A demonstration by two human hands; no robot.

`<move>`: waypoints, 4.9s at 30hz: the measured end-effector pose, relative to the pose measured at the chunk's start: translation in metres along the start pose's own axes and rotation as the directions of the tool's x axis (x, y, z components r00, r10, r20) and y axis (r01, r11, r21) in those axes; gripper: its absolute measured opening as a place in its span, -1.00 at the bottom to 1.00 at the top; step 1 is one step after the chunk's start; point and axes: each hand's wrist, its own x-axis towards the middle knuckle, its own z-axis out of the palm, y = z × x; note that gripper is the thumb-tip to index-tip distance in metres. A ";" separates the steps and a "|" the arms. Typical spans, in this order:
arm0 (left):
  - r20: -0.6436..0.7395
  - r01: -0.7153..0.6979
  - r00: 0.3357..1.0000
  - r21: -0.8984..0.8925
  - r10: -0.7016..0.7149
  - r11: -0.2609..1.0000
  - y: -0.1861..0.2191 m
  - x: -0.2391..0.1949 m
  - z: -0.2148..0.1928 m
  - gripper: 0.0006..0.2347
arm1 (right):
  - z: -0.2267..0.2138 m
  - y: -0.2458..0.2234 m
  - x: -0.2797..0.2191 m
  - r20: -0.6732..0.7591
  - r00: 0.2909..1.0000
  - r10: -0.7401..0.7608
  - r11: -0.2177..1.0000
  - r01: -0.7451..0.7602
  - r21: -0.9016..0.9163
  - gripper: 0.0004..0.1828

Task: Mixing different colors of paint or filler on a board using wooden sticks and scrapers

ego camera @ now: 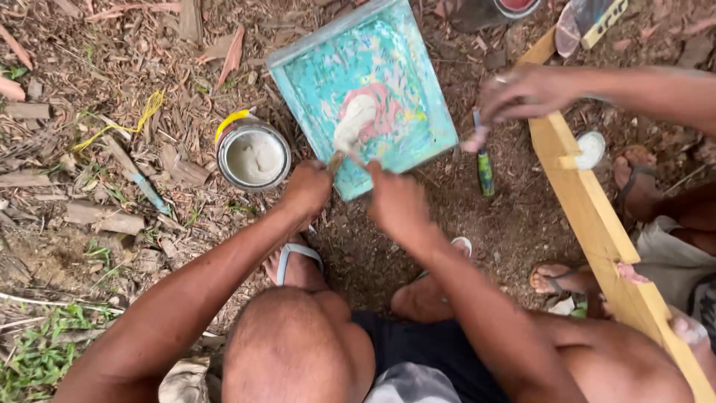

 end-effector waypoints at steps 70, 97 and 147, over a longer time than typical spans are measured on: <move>0.259 -0.250 0.436 0.955 0.862 -0.161 -0.053 -0.008 0.030 -0.86 | -0.006 -0.001 -0.022 -0.022 0.986 -0.164 0.980 0.161 -0.118 -0.67; 0.034 -0.413 0.473 0.891 0.880 0.188 -0.104 -0.034 -0.010 -0.91 | 0.016 0.044 0.008 -0.096 0.992 -0.086 0.996 0.084 -0.028 -0.69; -0.711 -0.772 0.595 -0.378 0.374 0.511 -0.075 -0.080 -0.094 -0.98 | 0.046 0.094 -0.007 -0.590 0.806 -0.047 0.989 0.121 0.088 -0.69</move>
